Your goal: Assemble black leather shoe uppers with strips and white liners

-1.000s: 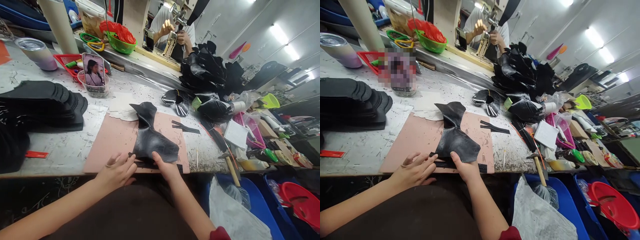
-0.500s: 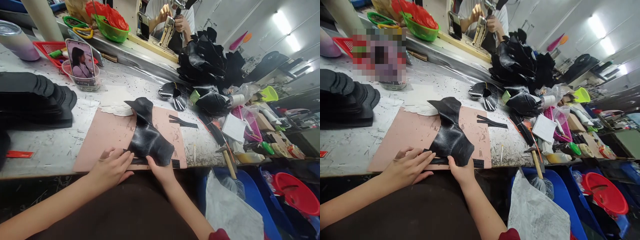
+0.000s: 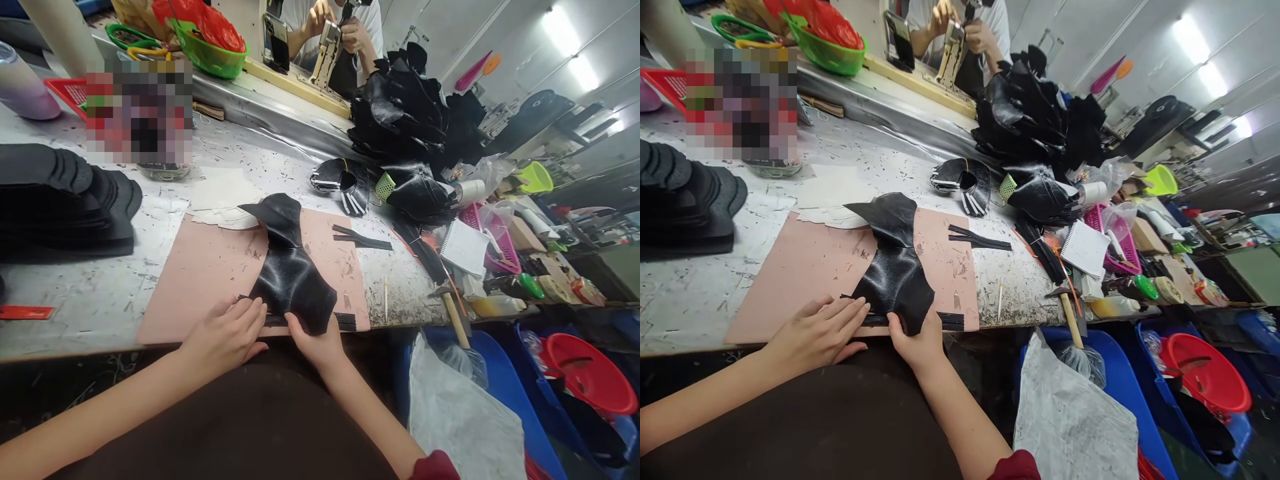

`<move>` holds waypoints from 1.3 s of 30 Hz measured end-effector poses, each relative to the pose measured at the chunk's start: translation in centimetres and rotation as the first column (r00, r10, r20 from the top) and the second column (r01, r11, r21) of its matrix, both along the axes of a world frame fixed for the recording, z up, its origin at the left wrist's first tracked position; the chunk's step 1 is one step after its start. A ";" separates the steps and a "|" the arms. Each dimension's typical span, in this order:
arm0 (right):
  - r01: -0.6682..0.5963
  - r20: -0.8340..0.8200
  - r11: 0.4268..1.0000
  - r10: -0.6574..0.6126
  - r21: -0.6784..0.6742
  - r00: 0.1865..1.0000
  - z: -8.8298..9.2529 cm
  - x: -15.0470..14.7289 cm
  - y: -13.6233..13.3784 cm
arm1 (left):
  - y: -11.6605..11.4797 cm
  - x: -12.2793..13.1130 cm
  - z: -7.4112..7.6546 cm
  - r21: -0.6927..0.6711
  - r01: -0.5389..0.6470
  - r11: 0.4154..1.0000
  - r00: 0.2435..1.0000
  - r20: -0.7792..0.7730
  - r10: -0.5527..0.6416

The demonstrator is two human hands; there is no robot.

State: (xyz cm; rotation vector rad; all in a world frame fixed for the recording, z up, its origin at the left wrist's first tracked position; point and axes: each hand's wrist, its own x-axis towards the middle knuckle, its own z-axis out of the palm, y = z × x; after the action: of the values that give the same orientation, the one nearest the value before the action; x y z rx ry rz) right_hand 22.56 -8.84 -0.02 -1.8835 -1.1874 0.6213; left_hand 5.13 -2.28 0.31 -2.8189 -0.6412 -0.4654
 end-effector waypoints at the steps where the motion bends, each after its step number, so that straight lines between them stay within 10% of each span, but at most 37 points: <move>1: -0.005 -0.005 1.000 0.005 0.006 1.000 -0.1 0.0 -0.1 | 0.0 0.1 0.0 -0.004 0.002 1.000 1.000 -0.020 -0.002; 20: -0.050 0.063 0.992 0.043 0.115 0.997 0.7 1.6 0.1 | 0.2 1.6 0.1 0.044 0.130 0.991 0.991 -0.043 -0.128; 39: -0.133 -0.007 0.988 0.133 -0.071 0.991 1.4 3.5 1.8 | 0.3 2.0 -1.2 0.040 0.099 0.994 0.995 -0.031 -0.098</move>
State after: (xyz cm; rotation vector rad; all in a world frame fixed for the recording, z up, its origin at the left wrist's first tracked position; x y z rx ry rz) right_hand 26.05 -7.07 1.33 -1.8729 -1.3136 0.7471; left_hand 7.16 -1.97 -0.86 -2.8216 -0.4827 -0.4487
